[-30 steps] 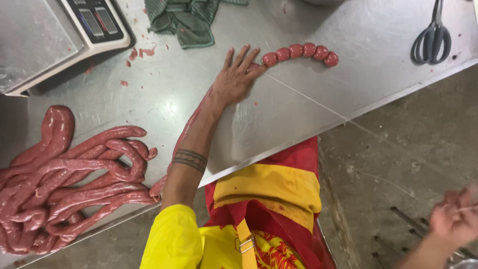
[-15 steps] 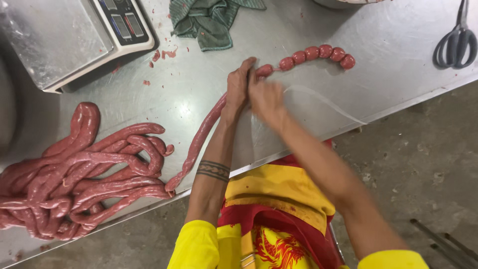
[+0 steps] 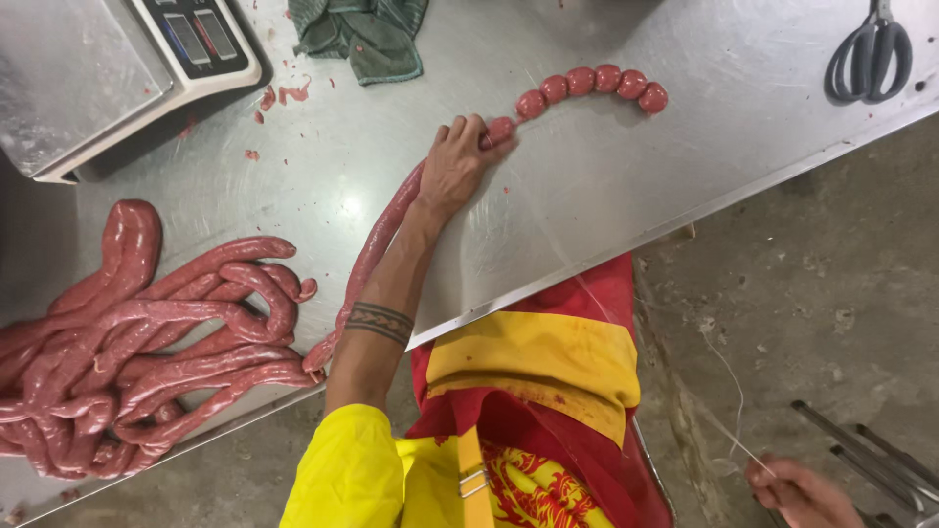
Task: The person twists filled meat casings into links by hand and cuts the string with shears on a metal table.
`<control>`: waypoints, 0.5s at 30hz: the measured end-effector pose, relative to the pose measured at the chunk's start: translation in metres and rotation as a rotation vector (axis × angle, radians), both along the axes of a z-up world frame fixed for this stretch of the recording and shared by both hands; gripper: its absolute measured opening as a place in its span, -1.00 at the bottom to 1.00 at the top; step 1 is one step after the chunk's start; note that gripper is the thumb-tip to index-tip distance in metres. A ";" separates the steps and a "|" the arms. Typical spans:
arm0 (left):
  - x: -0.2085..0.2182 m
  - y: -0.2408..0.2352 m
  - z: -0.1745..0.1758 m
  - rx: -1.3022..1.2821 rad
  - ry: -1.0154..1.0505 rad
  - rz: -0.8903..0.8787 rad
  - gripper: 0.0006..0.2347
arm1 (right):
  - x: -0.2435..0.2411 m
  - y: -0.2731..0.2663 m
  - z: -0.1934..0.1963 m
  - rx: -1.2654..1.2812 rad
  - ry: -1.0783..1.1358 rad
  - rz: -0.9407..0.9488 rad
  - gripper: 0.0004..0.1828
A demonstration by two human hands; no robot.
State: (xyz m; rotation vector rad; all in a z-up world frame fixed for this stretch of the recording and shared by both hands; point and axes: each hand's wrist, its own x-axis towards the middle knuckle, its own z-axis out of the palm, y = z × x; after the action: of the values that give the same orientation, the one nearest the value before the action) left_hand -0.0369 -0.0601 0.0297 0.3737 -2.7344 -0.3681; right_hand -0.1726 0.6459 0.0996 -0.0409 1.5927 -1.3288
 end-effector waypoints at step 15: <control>0.037 -0.024 0.011 0.766 0.205 0.229 -0.25 | -0.281 -0.407 -0.057 0.409 0.792 0.095 -0.76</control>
State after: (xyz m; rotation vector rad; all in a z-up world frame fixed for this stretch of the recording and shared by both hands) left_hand -0.0003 -0.0840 0.0405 0.7779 -2.2200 -1.3027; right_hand -0.4533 0.2391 0.0430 -0.4289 2.4670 -0.9244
